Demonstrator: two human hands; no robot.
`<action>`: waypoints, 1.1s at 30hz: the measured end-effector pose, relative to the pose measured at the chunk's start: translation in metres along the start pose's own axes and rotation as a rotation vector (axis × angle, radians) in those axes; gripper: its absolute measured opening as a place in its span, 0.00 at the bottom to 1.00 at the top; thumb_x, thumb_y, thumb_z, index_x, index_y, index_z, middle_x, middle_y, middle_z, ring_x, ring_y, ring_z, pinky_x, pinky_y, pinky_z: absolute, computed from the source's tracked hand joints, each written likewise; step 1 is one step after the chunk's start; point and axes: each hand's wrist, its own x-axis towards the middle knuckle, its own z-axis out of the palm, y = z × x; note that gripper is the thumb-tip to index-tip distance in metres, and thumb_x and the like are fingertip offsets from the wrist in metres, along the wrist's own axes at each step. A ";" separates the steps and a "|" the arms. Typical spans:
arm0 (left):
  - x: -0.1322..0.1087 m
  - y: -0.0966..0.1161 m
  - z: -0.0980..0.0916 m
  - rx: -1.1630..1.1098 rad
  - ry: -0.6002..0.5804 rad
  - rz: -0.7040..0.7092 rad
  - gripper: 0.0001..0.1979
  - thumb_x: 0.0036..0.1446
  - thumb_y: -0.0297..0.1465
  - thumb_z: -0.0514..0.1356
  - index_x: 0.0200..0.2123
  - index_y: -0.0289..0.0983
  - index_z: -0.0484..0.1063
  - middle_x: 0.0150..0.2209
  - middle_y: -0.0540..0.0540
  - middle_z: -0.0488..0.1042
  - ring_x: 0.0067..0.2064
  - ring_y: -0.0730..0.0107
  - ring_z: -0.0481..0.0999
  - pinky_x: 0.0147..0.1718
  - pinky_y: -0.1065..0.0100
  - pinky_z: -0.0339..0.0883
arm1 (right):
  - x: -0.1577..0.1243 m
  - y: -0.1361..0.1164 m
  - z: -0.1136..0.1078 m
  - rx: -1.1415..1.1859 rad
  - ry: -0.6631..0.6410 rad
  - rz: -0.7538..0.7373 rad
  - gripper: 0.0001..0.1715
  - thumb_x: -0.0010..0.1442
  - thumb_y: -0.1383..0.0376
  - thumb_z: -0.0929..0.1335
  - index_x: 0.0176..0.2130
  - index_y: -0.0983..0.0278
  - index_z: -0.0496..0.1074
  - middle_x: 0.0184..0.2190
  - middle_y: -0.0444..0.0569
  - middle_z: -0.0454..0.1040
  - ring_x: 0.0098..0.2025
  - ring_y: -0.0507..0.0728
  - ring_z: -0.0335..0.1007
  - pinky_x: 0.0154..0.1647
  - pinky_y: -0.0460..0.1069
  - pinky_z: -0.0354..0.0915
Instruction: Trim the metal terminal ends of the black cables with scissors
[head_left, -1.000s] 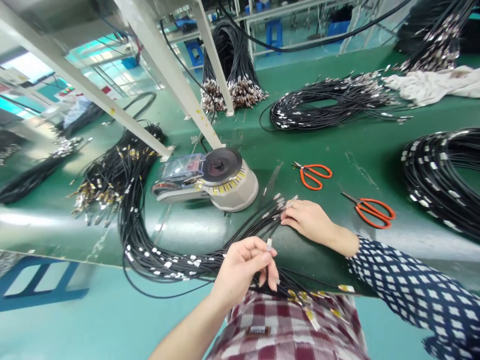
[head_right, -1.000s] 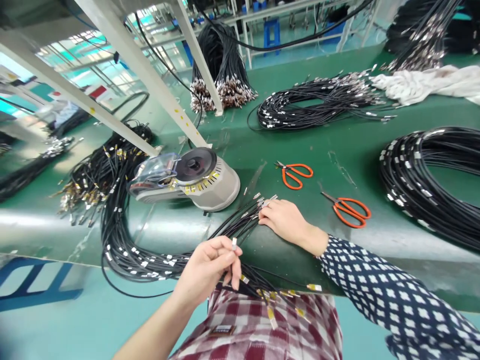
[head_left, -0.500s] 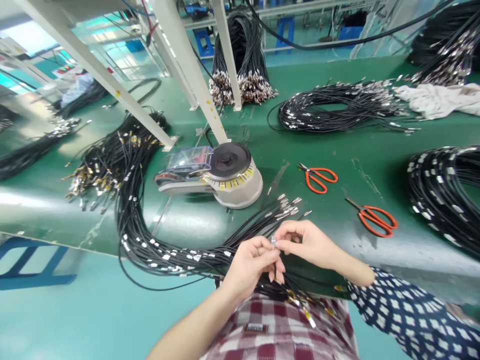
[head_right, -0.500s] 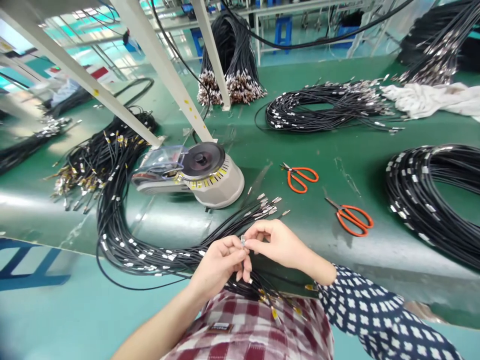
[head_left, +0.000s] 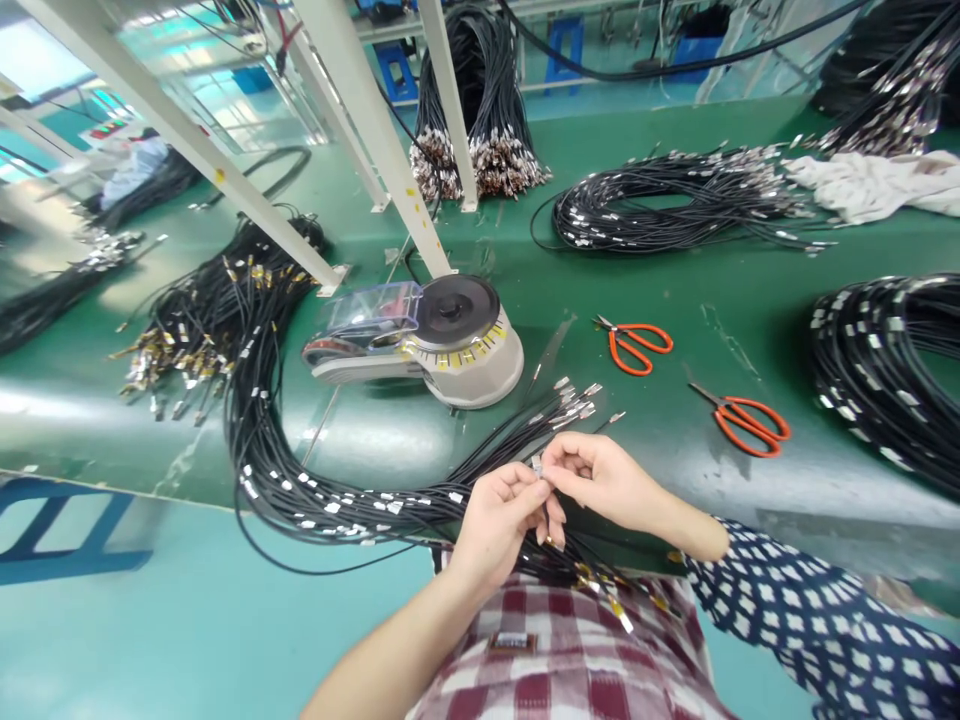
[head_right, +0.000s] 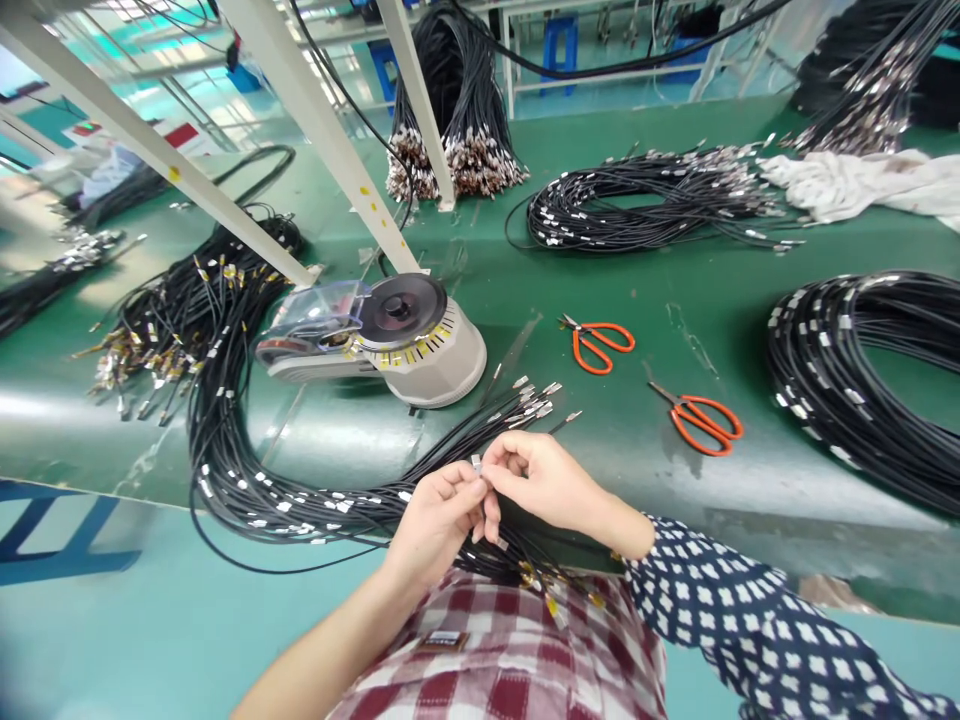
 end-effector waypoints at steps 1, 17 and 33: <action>0.000 0.000 0.000 0.006 0.002 0.000 0.19 0.49 0.39 0.72 0.26 0.34 0.66 0.21 0.46 0.78 0.17 0.72 0.74 0.17 0.76 0.58 | 0.000 0.001 0.000 0.051 -0.020 0.017 0.16 0.60 0.54 0.68 0.31 0.64 0.68 0.21 0.40 0.65 0.22 0.48 0.58 0.23 0.44 0.57; -0.002 0.004 0.001 0.067 0.004 -0.008 0.17 0.51 0.38 0.70 0.27 0.33 0.67 0.20 0.49 0.76 0.17 0.76 0.72 0.16 0.77 0.55 | -0.001 0.016 -0.010 0.067 0.103 0.014 0.16 0.66 0.55 0.62 0.30 0.61 0.61 0.20 0.36 0.56 0.19 0.47 0.52 0.20 0.44 0.52; -0.001 -0.002 -0.008 0.012 -0.078 -0.018 0.16 0.55 0.36 0.68 0.27 0.33 0.67 0.20 0.47 0.77 0.17 0.75 0.73 0.16 0.78 0.54 | 0.008 0.024 -0.008 0.488 -0.180 0.189 0.15 0.49 0.57 0.77 0.33 0.66 0.78 0.26 0.41 0.73 0.20 0.44 0.53 0.20 0.44 0.47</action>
